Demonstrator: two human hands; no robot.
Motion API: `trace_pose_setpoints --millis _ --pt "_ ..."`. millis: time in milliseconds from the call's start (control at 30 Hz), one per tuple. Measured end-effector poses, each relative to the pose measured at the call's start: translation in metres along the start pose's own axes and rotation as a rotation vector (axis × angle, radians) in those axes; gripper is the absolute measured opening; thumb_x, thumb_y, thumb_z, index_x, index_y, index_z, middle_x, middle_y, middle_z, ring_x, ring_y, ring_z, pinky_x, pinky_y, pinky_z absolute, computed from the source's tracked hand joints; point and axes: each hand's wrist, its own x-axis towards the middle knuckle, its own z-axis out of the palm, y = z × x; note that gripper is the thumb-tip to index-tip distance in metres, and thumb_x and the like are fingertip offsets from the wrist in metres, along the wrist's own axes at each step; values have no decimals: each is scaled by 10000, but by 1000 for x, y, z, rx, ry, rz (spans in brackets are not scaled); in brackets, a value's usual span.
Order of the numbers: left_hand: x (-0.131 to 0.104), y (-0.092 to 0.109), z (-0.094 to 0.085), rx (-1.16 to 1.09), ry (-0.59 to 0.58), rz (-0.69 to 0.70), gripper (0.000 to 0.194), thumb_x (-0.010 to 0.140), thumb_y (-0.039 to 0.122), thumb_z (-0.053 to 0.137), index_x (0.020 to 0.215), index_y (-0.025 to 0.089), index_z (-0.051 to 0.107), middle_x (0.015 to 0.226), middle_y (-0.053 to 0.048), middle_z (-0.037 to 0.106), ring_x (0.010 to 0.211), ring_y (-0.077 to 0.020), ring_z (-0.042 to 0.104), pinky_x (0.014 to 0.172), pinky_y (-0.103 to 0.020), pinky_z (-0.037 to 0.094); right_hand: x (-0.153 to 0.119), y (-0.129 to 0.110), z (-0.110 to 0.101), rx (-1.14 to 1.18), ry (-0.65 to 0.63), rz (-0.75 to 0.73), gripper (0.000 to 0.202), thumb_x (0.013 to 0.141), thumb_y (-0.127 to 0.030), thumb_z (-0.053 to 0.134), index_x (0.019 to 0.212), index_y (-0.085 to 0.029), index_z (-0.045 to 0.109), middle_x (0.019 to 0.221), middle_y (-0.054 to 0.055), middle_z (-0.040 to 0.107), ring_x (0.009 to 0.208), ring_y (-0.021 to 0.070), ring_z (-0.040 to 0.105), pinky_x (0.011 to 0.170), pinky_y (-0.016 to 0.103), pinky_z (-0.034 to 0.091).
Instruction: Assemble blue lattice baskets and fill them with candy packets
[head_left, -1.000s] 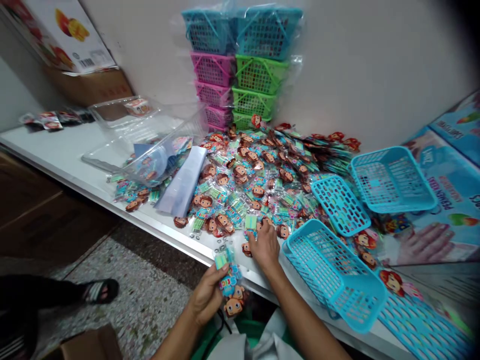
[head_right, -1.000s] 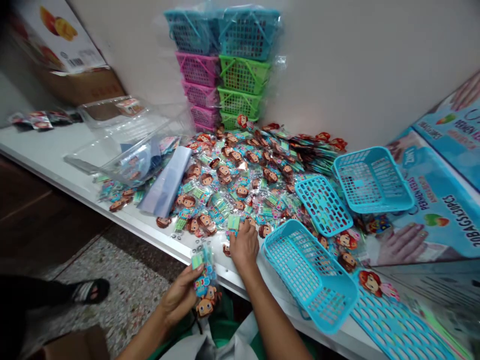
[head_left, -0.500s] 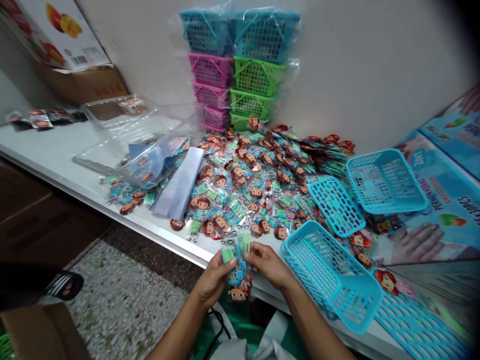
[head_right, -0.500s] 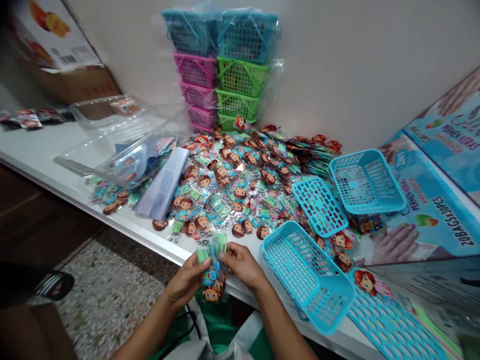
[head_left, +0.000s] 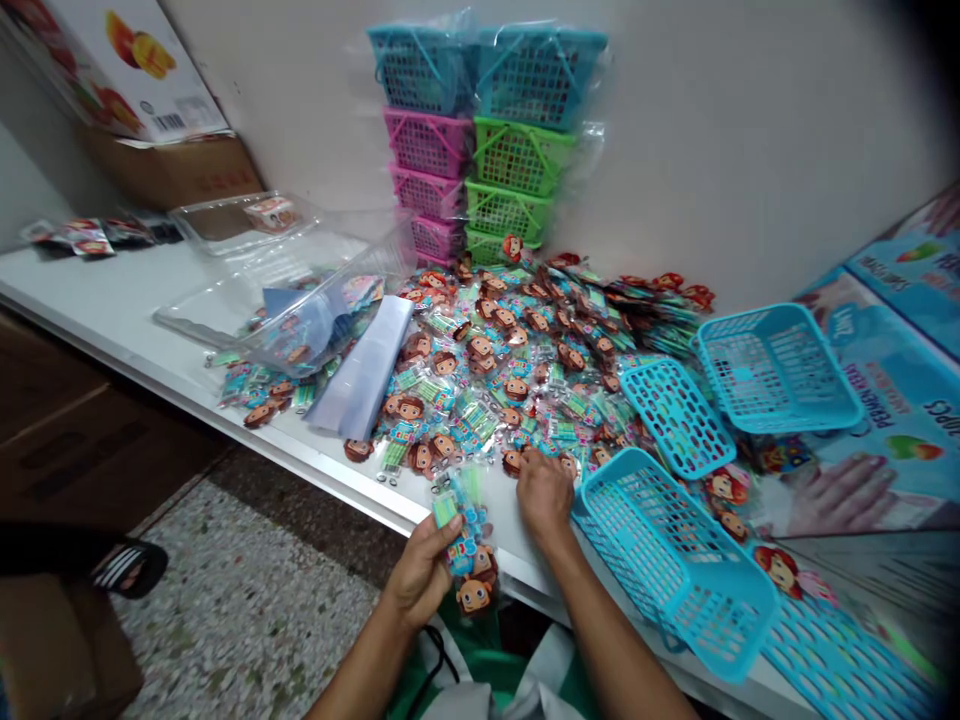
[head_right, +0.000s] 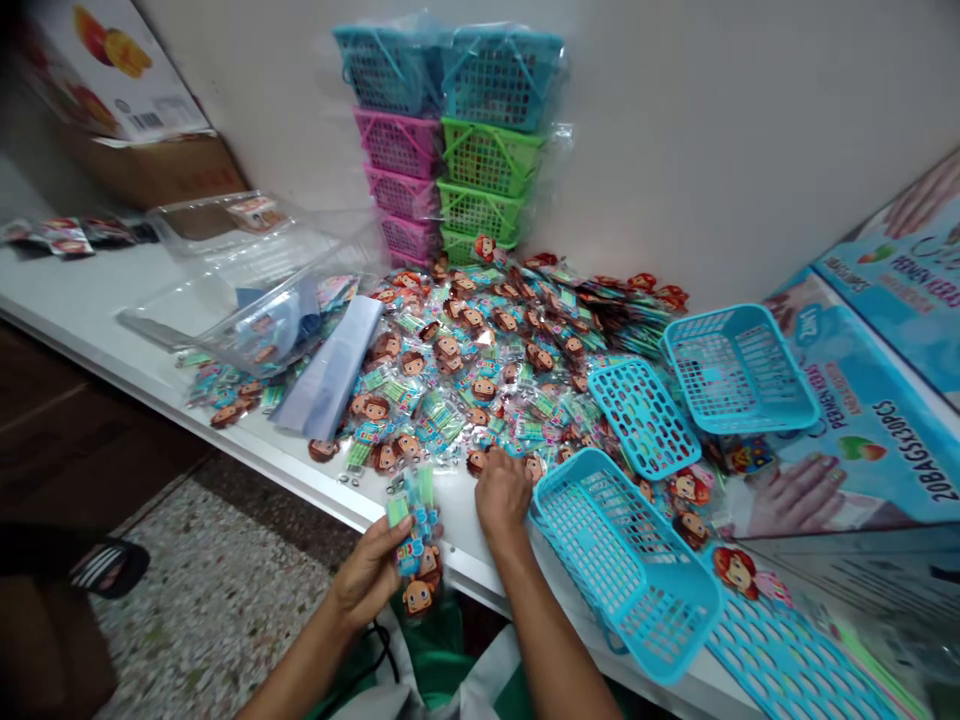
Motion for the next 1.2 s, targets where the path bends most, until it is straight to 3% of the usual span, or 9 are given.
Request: trace_pose_setpoints --millis 167,333,500,600,667,767,867,1000,1200 --pt "8 -3 -3 -196 -54 -17 280 830 163 615 1107 119 609 979 -116 718 957 -249 673 851 -368 522 -36 -12 -24 422 -62 -47 246 951 -331 341 992 -194 541 930 57 640 880 186 586 800 285 439" --pt "10 1 -1 -332 -72 24 376 861 178 574 1235 144 550 1040 -105 709 1002 -246 657 941 -407 473 -88 -15 -34 1123 -293 182 234 935 -448 408 868 -236 484 782 -21 553 729 148 529 684 253 437" --pt "8 14 -5 -263 45 198 456 840 150 607 1283 201 510 971 -51 723 898 -191 678 900 -359 500 -83 -4 -30 961 -482 254 400 848 -593 486 770 -203 528 711 18 604 666 167 568 616 276 444" --pt "2 22 -13 -187 48 229 468 807 142 645 1255 209 528 980 -47 715 898 -180 673 853 -308 512 -34 -25 -29 847 -348 299 547 861 -680 308 937 -192 543 887 93 672 701 199 634 572 296 476" --pt "-2 24 -18 -180 54 213 443 785 140 669 1211 193 558 952 -48 714 884 -175 672 831 -286 510 9 -54 -24 562 -271 149 573 877 -666 266 1016 -185 546 981 104 673 791 215 655 660 324 500" --pt "-7 24 -23 -169 73 175 386 771 152 687 1144 164 587 886 -46 709 797 -158 668 778 -268 512 71 -100 -9 421 -182 95 626 782 -655 506 1147 -146 510 1130 165 626 1059 306 580 894 416 429" --pt "-9 29 -26 -77 51 181 390 758 170 704 1127 155 580 878 -54 698 735 -158 657 715 -277 518 106 -120 8 358 -187 94 578 727 -466 656 1159 -106 523 1123 201 624 1085 345 559 923 450 391" --pt "-4 42 -25 29 49 232 503 739 166 722 1202 189 528 962 -65 687 770 -173 658 697 -289 525 107 -96 18 358 -259 79 393 687 -206 636 1070 -119 610 951 127 684 985 288 611 879 386 418" --pt "21 46 -13 -1 -71 169 453 740 164 720 1164 175 562 935 -63 693 767 -171 661 726 -295 519 39 -31 3 564 -397 35 360 813 -351 512 1057 -136 665 888 63 687 826 201 627 724 299 482"
